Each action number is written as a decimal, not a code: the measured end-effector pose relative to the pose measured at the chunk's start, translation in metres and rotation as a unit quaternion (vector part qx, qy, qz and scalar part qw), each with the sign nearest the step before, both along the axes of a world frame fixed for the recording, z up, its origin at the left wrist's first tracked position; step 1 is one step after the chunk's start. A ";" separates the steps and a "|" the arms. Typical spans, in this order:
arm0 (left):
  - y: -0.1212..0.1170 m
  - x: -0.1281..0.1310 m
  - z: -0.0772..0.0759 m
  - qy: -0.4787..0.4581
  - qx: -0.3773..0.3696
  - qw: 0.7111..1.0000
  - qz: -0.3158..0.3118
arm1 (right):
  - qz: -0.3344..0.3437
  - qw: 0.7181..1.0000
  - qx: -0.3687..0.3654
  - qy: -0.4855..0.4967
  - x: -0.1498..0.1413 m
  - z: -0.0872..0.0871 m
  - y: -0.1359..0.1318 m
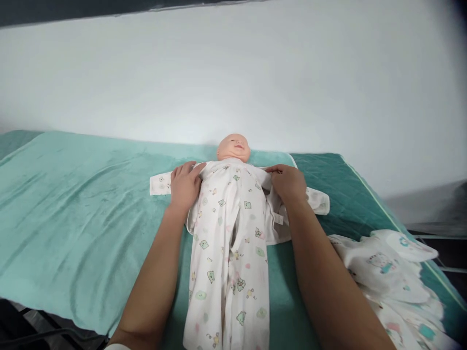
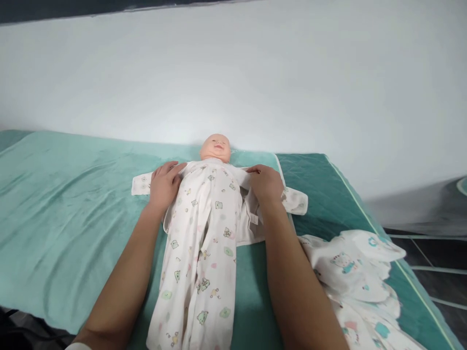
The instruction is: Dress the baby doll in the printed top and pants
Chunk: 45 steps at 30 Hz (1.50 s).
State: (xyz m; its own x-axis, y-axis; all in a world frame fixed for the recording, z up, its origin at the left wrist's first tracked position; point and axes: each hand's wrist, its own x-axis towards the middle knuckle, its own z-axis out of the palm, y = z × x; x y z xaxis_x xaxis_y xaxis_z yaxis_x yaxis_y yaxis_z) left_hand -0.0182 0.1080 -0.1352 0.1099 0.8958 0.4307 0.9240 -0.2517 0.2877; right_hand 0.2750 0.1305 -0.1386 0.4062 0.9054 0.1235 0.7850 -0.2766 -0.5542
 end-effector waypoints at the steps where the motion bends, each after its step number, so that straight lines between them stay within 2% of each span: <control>1: 0.000 0.001 0.001 0.002 -0.002 1.000 0.009 | 0.019 0.999 0.043 -0.012 -0.002 0.000 -0.003; 3: 0.000 0.002 0.003 0.004 -0.007 0.999 0.040 | 0.084 0.983 0.155 -0.046 -0.010 0.000 -0.013; 5: 0.001 0.003 0.004 0.001 -0.012 0.997 0.079 | 0.190 0.956 0.218 -0.049 -0.019 0.001 -0.023; 7: 0.001 0.002 0.004 -0.007 -0.016 0.994 0.111 | 0.290 0.934 0.209 -0.019 -0.024 0.001 -0.030; 9: 0.002 0.000 0.004 -0.015 -0.019 0.991 0.129 | 0.333 0.927 0.172 -0.010 -0.021 -0.001 -0.033; 12: 0.004 -0.005 0.001 -0.037 -0.018 0.989 0.139 | 0.299 0.945 0.107 -0.083 -0.012 -0.006 -0.032; 16: 0.006 -0.010 -0.004 -0.087 0.004 0.985 0.152 | 0.199 0.966 0.018 -0.166 -0.005 -0.008 -0.030; 19: 0.007 -0.011 -0.005 -0.101 0.031 0.988 0.110 | 0.160 0.971 -0.020 -0.177 -0.005 -0.006 -0.030; 22: 0.007 -0.009 -0.002 -0.087 0.026 0.995 0.051 | 0.163 0.966 -0.014 -0.202 -0.010 -0.005 -0.030; 24: 0.006 -0.005 0.000 -0.066 0.001 0.997 0.042 | 0.159 0.964 -0.007 -0.215 -0.014 -0.005 -0.031; 30: 0.005 0.000 0.005 -0.008 -0.063 0.995 0.076 | 0.150 0.967 0.011 -0.205 -0.018 -0.006 -0.032; 35: 0.004 -0.004 0.005 -0.011 -0.109 0.988 0.108 | 0.183 0.968 0.037 -0.167 -0.009 -0.006 -0.037; 37: 0.004 -0.005 0.005 -0.008 -0.112 0.988 0.105 | 0.204 0.964 0.063 -0.158 -0.011 0.003 -0.044; 40: 0.003 -0.005 0.005 -0.006 -0.114 0.988 0.100 | 0.241 0.955 0.117 -0.130 -0.030 0.030 -0.056; 42: 0.003 -0.005 0.006 -0.009 -0.118 0.988 0.096 | 0.278 0.946 0.136 -0.100 -0.054 0.050 -0.060; 45: 0.004 -0.005 0.007 -0.020 -0.125 0.987 0.097 | 0.322 0.934 0.097 -0.117 -0.099 0.072 -0.052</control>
State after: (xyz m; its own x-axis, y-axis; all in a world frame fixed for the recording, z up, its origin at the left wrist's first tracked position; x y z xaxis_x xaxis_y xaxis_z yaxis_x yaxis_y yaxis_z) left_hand -0.0235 0.1121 -0.1283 -0.0868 0.9770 0.1946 0.9349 0.0124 0.3547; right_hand 0.1756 0.0782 -0.0667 -0.2745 0.9037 0.3285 0.8596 0.3837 -0.3374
